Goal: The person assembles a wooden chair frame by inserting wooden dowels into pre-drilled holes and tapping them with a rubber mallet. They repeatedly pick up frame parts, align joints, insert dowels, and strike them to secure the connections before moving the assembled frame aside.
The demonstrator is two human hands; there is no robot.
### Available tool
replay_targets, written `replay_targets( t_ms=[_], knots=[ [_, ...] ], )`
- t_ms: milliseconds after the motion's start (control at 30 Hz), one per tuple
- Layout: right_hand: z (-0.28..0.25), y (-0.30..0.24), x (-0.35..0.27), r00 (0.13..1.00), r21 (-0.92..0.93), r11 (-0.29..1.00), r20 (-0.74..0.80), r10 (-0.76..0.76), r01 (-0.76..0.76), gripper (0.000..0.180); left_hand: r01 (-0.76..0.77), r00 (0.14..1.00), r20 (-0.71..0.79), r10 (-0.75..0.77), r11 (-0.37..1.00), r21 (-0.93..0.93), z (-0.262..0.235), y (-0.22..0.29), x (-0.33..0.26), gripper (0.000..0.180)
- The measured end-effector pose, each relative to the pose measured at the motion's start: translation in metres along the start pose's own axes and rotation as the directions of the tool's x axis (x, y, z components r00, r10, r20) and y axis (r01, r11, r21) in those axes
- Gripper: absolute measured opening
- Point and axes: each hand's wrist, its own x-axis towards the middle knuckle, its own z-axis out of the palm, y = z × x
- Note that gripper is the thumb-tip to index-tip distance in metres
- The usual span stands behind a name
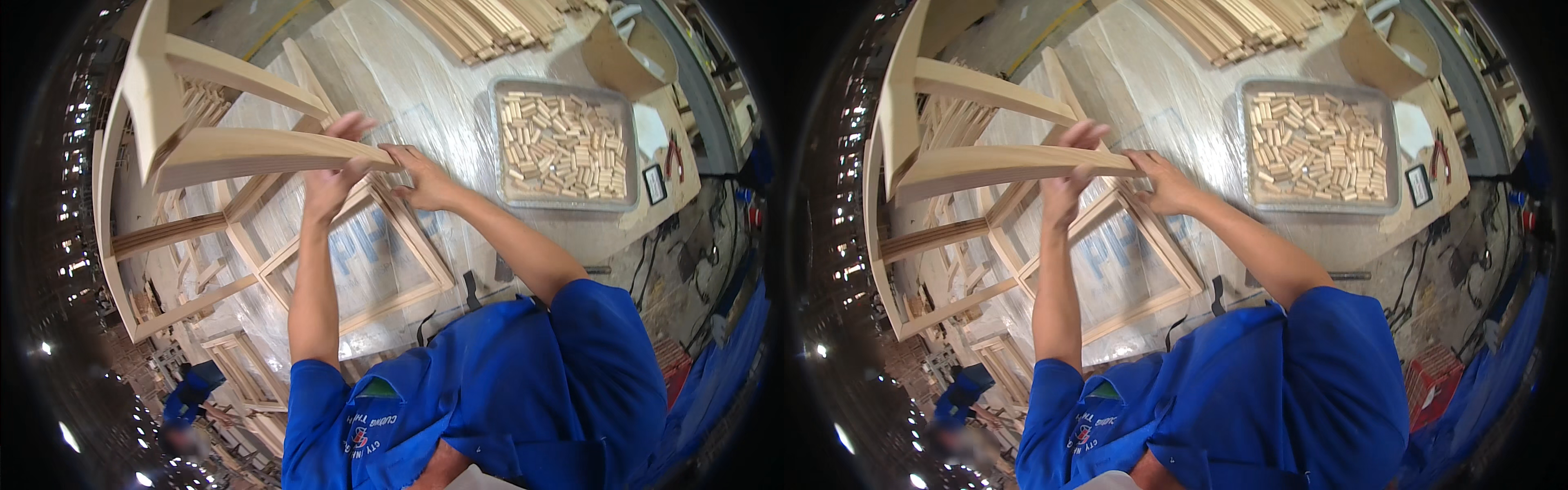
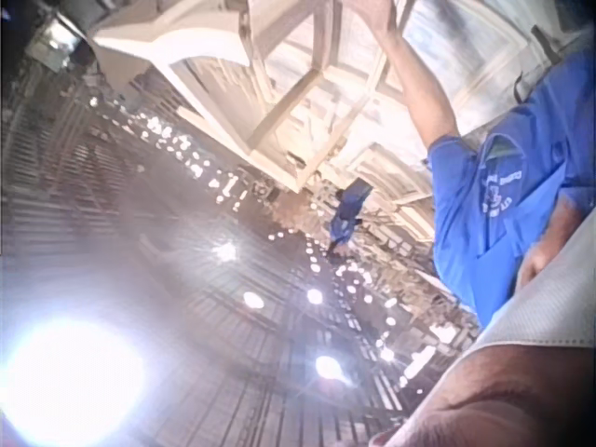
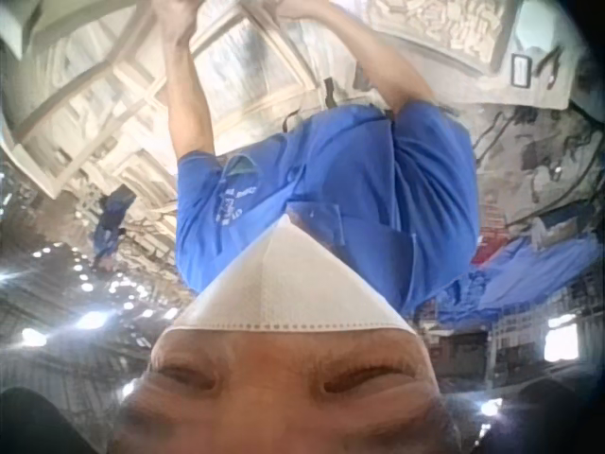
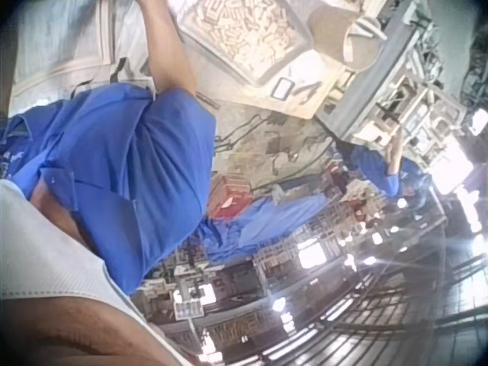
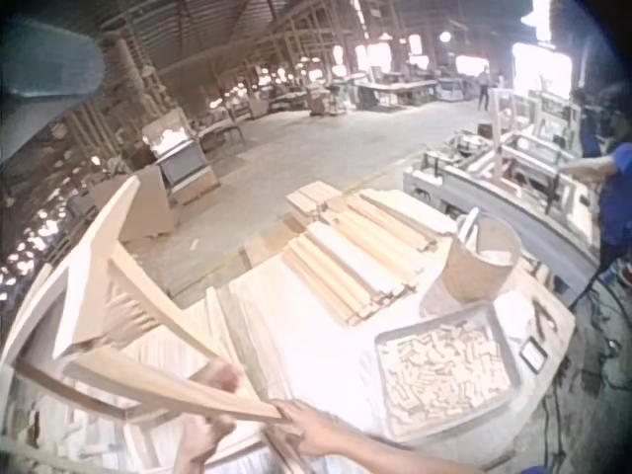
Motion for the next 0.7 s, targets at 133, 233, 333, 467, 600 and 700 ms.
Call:
replay_targets(
  t_ms=[133, 233, 333, 467, 600, 700],
  knots=[
    [0.055, 0.010, -0.015, 0.944, 0.211, 0.951, -0.193, 0.269, -0.228, 0.120, 0.196, 0.978, -0.019, -0.207, 0.948, -0.249, 0.022, -0.045, 0.003, 0.025],
    [0.075, -0.002, -0.013, 0.858, 0.481, 0.819, -0.226, 0.460, -0.312, 0.121, 0.124, 0.968, -0.167, -0.188, 0.934, -0.334, 0.038, -0.048, 0.007, 0.031],
    [0.087, -0.005, -0.002, 0.795, 0.409, 0.841, -0.341, 0.501, -0.354, 0.114, 0.098, 0.976, -0.150, -0.157, 0.936, -0.338, 0.036, -0.048, 0.009, 0.026],
    [0.088, -0.002, 0.000, 0.817, 0.321, 0.865, -0.316, 0.482, -0.386, 0.104, 0.040, 0.966, -0.227, -0.121, 0.943, -0.332, 0.038, -0.051, 0.004, 0.028],
    [0.088, -0.006, 0.000, 0.806, 0.264, 0.867, -0.327, 0.493, -0.424, 0.100, 0.004, 0.950, -0.298, -0.092, 0.959, -0.285, 0.042, -0.050, 0.007, 0.030],
    [0.084, -0.007, 0.000, 0.803, 0.273, 0.852, -0.297, 0.516, -0.446, 0.099, -0.015, 0.951, -0.302, -0.065, 0.966, -0.257, 0.042, -0.049, 0.006, 0.028]
  ],
)
